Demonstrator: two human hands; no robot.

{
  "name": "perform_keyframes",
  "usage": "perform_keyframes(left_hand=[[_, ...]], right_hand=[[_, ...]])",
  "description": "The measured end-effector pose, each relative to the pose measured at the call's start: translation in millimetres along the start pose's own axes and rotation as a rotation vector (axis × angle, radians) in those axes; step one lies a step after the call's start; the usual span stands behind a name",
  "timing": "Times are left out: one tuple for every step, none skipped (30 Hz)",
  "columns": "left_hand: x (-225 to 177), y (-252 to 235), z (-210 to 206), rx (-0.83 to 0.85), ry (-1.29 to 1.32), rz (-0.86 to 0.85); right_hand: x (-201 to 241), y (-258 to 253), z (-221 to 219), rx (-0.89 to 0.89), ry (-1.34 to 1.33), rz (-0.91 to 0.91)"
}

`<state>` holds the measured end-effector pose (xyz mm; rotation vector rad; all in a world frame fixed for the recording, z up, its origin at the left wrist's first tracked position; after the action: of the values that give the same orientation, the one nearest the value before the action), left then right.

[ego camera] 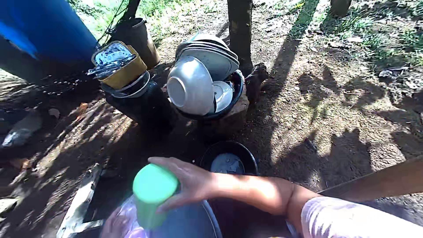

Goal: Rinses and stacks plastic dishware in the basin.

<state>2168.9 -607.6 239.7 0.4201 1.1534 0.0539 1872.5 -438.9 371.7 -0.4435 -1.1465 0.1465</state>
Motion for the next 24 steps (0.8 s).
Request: perform_keyframes(left_hand=[[-36.1,-10.5,-17.0,0.031,-0.022,-0.085],[-73.0,-15.1,-39.9,0.064,-0.042,-0.179],[-109.6,-13.0,-67.9,0.111,-0.062,-0.280],[-143.2,-6.5,-98.6,0.164,-0.093,-0.396],[-171.9,3.2,-129.4,0.220,-0.145,-0.520],[-196.1,15.0,-160.9,0.265,-0.219,-0.663],[-215.9,27.1,-192.1,0.296,-0.313,-0.810],[-231.7,38.6,-221.7,0.309,-0.406,-0.977],[-245.4,48.6,-249.9,0.313,-0.495,-1.147],[-257.9,56.8,-275.4,0.311,-0.572,-1.306],[-270.5,63.8,-297.4,0.305,-0.631,-1.443],[-284.2,68.5,-316.6,0.307,-0.671,-1.561],[-298.1,70.0,-333.4,0.322,-0.704,-1.645],[-311.5,68.8,-348.4,0.349,-0.734,-1.694],[-323.4,65.1,-361.8,0.382,-0.773,-1.713],[-333.6,60.9,-372.8,0.417,-0.825,-1.699],[-341.4,56.4,-381.1,0.450,-0.881,-1.657],[-348.0,52.2,-386.7,0.481,-0.931,-1.594],[-352.7,48.7,-389.9,0.494,-0.977,-1.538],[-356.0,46.1,-391.2,0.500,-0.994,-1.491],[-357.6,44.1,-390.9,0.504,-0.987,-1.454],[-357.8,42.0,-389.7,0.509,-0.973,-1.419],[-357.5,39.7,-388.7,0.521,-0.956,-1.386],[-356.1,37.6,-387.9,0.542,-0.945,-1.367]], right_hand=[[4.4,7.6,39.6,-0.059,0.014,-0.033],[8.2,18.9,78.9,-0.138,0.058,-0.044],[12.3,33.1,117.2,-0.203,0.112,-0.041],[18.5,50.1,154.3,-0.251,0.189,-0.024],[26.1,69.1,188.3,-0.302,0.310,-0.019],[34.1,89.1,218.2,-0.382,0.441,-0.040],[41.7,107.8,243.6,-0.490,0.571,-0.089],[47.6,123.2,263.7,-0.619,0.680,-0.164],[51.3,133.6,279.2,-0.745,0.757,-0.227],[52.1,138.1,291.5,-0.844,0.788,-0.244],[49.9,137.2,301.1,-0.908,0.784,-0.220],[45.3,132.0,309.4,-0.952,0.766,-0.161],[38.6,123.9,316.2,-0.979,0.752,-0.082],[30.2,115.0,320.5,-0.983,0.737,-0.007],[20.5,105.9,323.1,-0.969,0.720,0.070],[9.5,97.6,324.1,-0.952,0.731,0.123],[-2.4,90.2,323.5,-0.928,0.752,0.157],[-14.9,82.6,321.7,-0.897,0.760,0.179],[-26.8,75.4,318.3,-0.864,0.764,0.190],[-37.1,67.7,313.8,-0.831,0.775,0.201],[-45.6,58.7,308.9,-0.802,0.778,0.212],[-52.2,48.5,303.9,-0.775,0.778,0.222],[-57.4,37.0,300.1,-0.747,0.773,0.228],[-61.9,25.5,297.1,-0.719,0.780,0.231]])
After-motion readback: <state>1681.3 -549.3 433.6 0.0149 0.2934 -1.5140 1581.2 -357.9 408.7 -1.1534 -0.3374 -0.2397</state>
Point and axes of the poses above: each hand's wrist, its own y-axis away from the middle knuckle, its own z-axis out of the back of the hand, x = y × z, the point moved 6 cm from there along -y, towards the middle knuckle, and after that the axes turned 15 degrees about y, right-handed, at the moved point
